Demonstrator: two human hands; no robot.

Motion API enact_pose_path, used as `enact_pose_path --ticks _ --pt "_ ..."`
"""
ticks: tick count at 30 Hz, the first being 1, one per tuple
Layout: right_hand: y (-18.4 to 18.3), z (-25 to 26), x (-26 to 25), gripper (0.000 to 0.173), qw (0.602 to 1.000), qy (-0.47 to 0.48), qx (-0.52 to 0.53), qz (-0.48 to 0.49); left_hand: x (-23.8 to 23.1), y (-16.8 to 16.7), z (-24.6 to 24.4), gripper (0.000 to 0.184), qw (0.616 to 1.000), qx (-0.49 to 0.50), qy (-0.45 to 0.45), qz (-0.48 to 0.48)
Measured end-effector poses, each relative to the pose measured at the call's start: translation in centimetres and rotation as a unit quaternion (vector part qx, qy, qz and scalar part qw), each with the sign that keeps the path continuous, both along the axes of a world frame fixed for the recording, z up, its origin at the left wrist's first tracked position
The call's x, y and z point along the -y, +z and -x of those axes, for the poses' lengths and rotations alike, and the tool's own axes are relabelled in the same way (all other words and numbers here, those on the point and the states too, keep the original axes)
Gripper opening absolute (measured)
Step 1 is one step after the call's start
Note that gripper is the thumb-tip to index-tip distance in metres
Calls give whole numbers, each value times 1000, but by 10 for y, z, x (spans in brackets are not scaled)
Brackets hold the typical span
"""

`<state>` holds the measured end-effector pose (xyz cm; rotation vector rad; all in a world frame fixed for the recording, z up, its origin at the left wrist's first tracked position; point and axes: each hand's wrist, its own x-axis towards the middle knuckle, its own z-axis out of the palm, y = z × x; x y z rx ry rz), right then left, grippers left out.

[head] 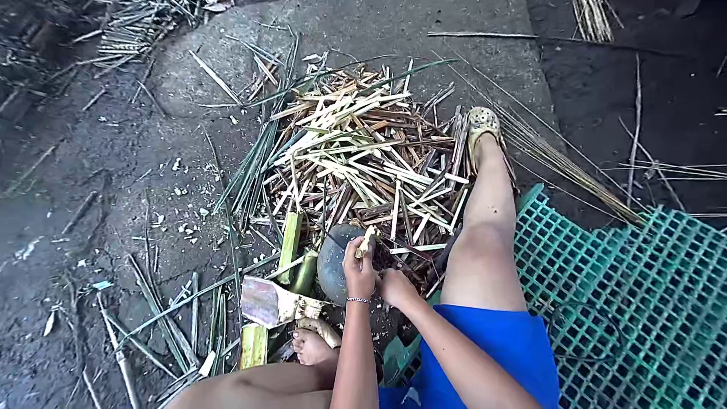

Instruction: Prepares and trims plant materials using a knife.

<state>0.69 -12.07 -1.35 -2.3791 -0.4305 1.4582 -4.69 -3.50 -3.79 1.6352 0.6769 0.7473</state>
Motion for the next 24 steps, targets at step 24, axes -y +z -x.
enact_pose_path --ticks 24 --pt "-15 2 50 53 953 -182 -235 -61 -109 -55 -175 45 652 -673 -257 -239"
